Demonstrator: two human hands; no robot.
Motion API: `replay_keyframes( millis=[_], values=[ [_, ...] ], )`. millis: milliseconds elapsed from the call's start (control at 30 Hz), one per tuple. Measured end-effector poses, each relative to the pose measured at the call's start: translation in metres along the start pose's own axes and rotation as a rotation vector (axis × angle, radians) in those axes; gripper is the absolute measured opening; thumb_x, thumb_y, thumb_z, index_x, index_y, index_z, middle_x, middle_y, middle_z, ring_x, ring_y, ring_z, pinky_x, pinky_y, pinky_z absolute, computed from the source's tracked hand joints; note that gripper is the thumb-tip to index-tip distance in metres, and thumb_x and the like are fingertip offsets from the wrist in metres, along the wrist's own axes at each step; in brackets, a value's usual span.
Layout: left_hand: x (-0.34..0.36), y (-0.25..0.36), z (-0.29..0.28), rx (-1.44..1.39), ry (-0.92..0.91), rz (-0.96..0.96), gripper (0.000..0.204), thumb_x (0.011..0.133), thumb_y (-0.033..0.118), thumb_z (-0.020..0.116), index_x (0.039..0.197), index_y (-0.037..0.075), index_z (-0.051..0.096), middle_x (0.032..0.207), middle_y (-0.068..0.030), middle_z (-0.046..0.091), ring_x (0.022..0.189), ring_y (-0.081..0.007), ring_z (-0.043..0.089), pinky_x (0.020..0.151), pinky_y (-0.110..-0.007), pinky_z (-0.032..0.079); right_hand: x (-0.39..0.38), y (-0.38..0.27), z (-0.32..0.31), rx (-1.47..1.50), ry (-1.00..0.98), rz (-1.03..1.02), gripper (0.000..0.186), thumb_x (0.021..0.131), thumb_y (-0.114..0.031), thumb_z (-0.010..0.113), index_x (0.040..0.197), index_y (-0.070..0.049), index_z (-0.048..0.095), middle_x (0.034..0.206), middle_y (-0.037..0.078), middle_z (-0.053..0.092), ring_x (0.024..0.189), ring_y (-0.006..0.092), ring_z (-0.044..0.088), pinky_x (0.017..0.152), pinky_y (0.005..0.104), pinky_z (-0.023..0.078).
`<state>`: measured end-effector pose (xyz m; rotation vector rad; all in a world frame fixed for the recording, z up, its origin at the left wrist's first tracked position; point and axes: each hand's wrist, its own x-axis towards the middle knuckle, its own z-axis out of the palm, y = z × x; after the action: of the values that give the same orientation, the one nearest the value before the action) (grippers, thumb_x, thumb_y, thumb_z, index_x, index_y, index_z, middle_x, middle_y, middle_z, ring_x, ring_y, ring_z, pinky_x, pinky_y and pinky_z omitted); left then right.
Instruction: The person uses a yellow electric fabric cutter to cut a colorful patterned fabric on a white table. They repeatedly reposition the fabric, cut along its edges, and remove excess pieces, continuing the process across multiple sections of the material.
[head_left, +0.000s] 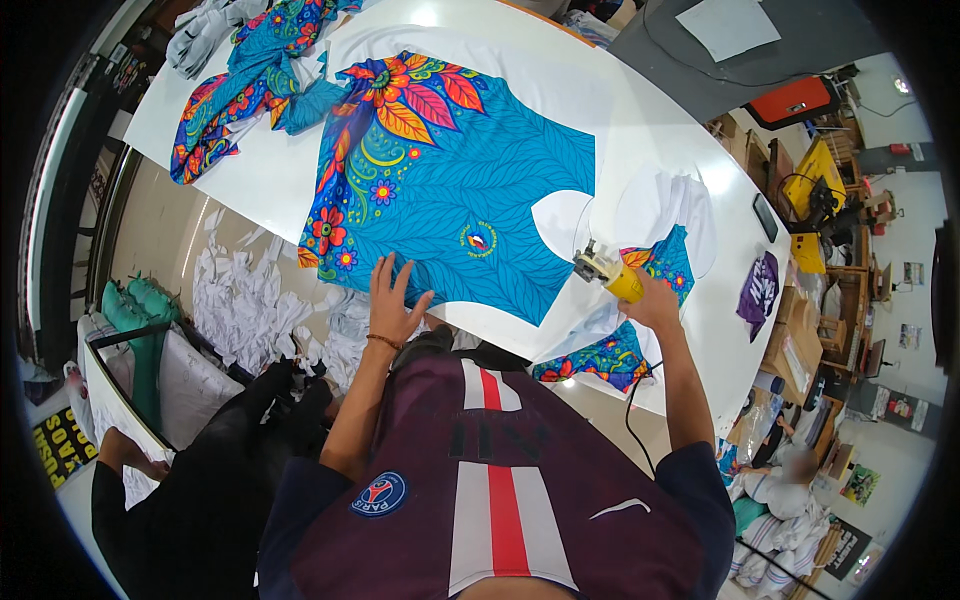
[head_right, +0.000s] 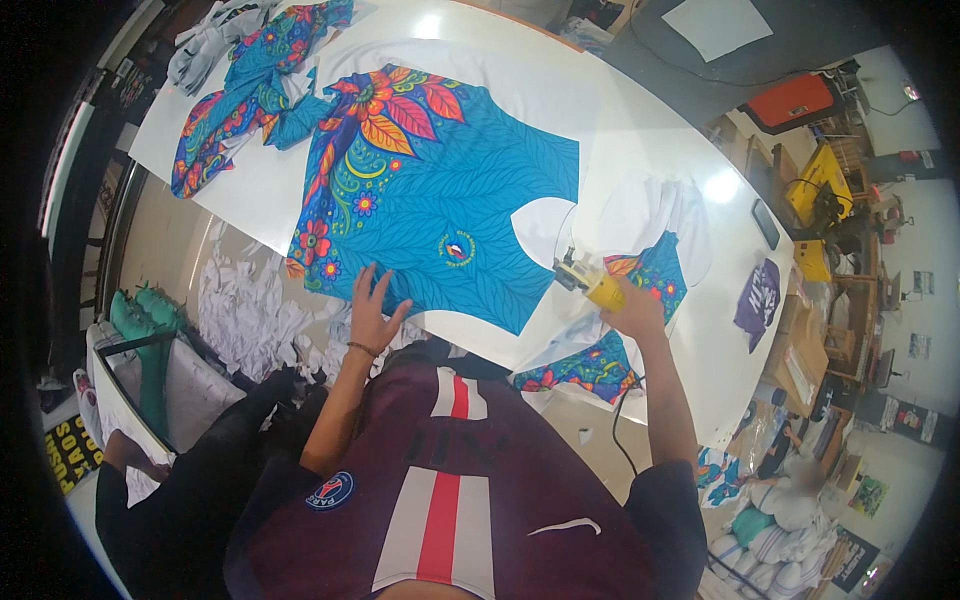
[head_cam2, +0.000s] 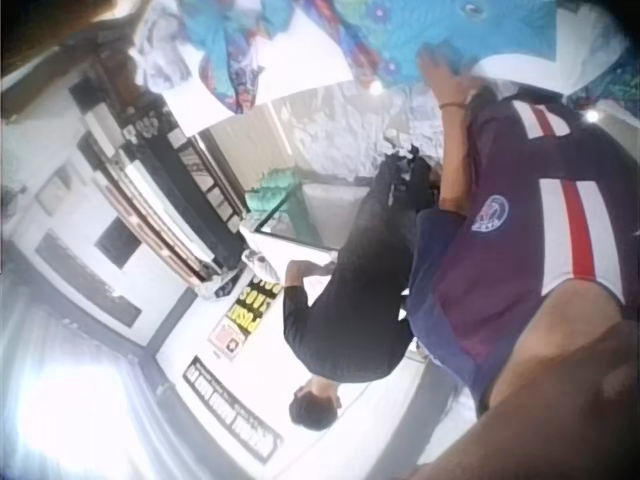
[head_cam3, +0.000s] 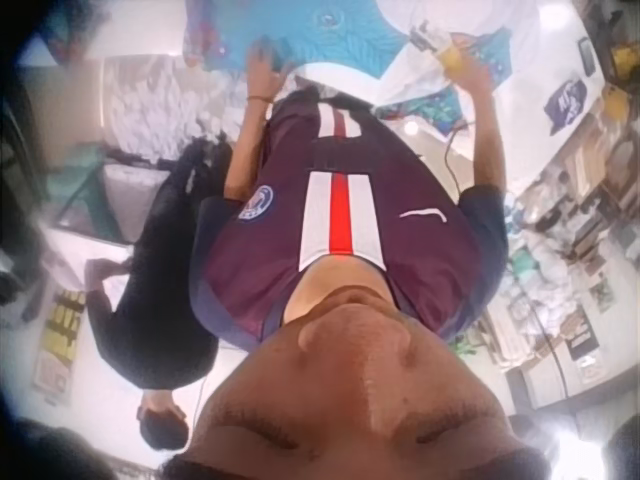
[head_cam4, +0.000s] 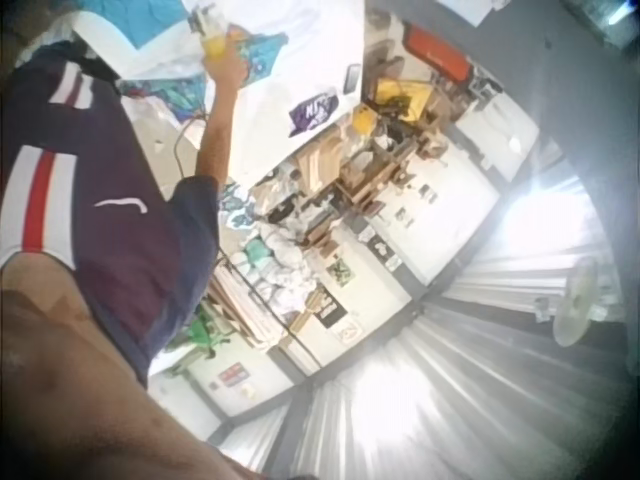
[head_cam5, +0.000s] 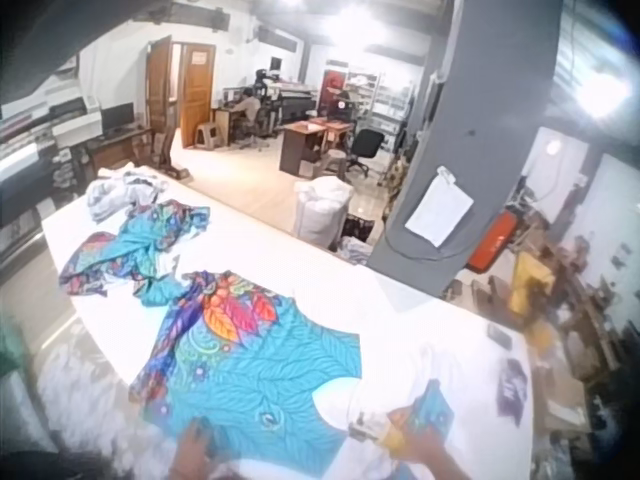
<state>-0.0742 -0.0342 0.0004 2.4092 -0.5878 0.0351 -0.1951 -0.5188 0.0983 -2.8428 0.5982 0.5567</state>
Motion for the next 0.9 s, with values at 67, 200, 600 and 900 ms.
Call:
replay_keyframes(
  millis=[67, 200, 600, 900],
  values=[
    [0.000, -0.004, -0.001, 0.003, 0.030, -0.015, 0.064, 0.089, 0.032, 0.080, 0.142, 0.003, 0.058, 0.155, -0.0268, 0.043, 0.144, -0.0496, 0.036, 0.116, -0.059, 0.035, 0.005, 0.001, -0.001, 0.001, 0.010, -0.036, 0.073, 0.069, -0.042, 0.081, 0.133, -0.016, 0.061, 0.101, 0.019, 0.075, 0.095, 0.0410, 0.072, 0.083, 0.0517, 0.058],
    [0.006, -0.005, 0.000, 0.012, 0.074, -0.048, 0.059, 0.091, 0.032, 0.078, 0.139, 0.003, 0.060, 0.152, -0.0265, 0.045, 0.143, -0.0493, 0.038, 0.116, -0.058, 0.035, 0.013, 0.001, -0.003, -0.042, -0.010, -0.053, 0.073, 0.070, -0.041, 0.078, 0.136, -0.017, 0.060, 0.105, 0.017, 0.075, 0.101, 0.0375, 0.072, 0.086, 0.0503, 0.058],
    [0.017, -0.002, 0.004, 0.021, 0.128, -0.099, 0.056, 0.091, 0.032, 0.078, 0.136, 0.004, 0.063, 0.151, -0.0239, 0.048, 0.142, -0.0459, 0.040, 0.117, -0.057, 0.035, 0.024, -0.001, 0.003, -0.002, 0.029, -0.122, 0.068, 0.069, -0.041, 0.078, 0.129, -0.012, 0.063, 0.104, 0.019, 0.075, 0.097, 0.0403, 0.072, 0.083, 0.0509, 0.058],
    [0.022, -0.005, 0.006, 0.020, 0.152, -0.080, 0.054, 0.090, 0.029, 0.079, 0.135, 0.005, 0.064, 0.150, -0.0236, 0.049, 0.141, -0.0452, 0.042, 0.117, -0.055, 0.035, 0.025, -0.029, 0.002, -0.031, 0.002, -0.095, 0.078, 0.072, -0.042, 0.077, 0.141, -0.013, 0.057, 0.106, 0.020, 0.073, 0.101, 0.0390, 0.072, 0.086, 0.0504, 0.058]
  ],
)
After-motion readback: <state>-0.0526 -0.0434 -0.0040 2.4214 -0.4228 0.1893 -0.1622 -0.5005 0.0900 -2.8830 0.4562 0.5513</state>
